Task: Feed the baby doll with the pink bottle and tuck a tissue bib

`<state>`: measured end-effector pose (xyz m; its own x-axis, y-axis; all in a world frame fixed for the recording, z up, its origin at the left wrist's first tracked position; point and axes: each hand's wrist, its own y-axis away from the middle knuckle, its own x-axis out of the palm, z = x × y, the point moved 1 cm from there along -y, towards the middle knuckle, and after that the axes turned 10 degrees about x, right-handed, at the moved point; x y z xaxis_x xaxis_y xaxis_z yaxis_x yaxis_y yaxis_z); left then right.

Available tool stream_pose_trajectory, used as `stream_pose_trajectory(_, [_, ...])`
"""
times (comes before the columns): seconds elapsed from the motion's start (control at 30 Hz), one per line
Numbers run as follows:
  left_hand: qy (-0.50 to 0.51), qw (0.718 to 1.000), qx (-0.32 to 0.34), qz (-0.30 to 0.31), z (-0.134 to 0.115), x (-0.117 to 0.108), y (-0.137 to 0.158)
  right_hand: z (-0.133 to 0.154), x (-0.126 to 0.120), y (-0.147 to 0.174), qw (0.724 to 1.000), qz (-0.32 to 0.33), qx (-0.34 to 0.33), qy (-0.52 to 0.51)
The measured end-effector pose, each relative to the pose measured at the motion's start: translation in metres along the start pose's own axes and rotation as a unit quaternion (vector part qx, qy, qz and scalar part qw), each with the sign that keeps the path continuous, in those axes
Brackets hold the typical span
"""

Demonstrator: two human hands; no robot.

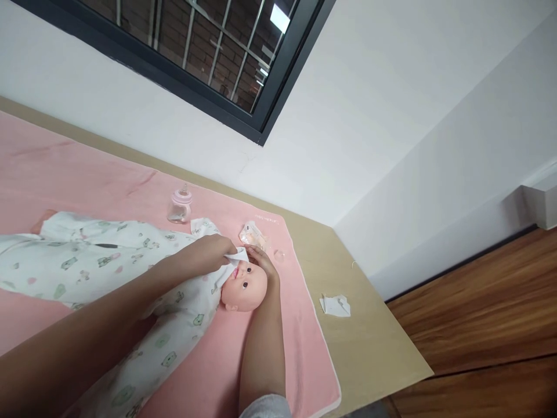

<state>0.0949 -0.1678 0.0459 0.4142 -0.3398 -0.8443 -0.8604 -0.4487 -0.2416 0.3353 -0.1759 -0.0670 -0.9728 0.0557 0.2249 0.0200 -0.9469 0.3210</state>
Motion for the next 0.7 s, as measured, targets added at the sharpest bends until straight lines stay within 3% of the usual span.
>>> stream_pose_trajectory(0.3, [-0.01, 1.0, -0.004, -0.008, -0.002, -0.001, -0.002, 0.0, 0.003, 0.002, 1.0, -0.004, -0.006, -0.012])
stream_pose_trajectory(0.5, [0.037, 0.996, 0.028, 0.071, -0.023, -0.013, 0.006, 0.008, 0.013, 0.013, 1.0, -0.018, -0.011, 0.006])
stream_pose_trajectory(0.7, [0.031, 0.997, 0.011, 0.072, -0.022, -0.007, 0.006, 0.012, 0.017, 0.015, 0.999, -0.017, -0.023, 0.015])
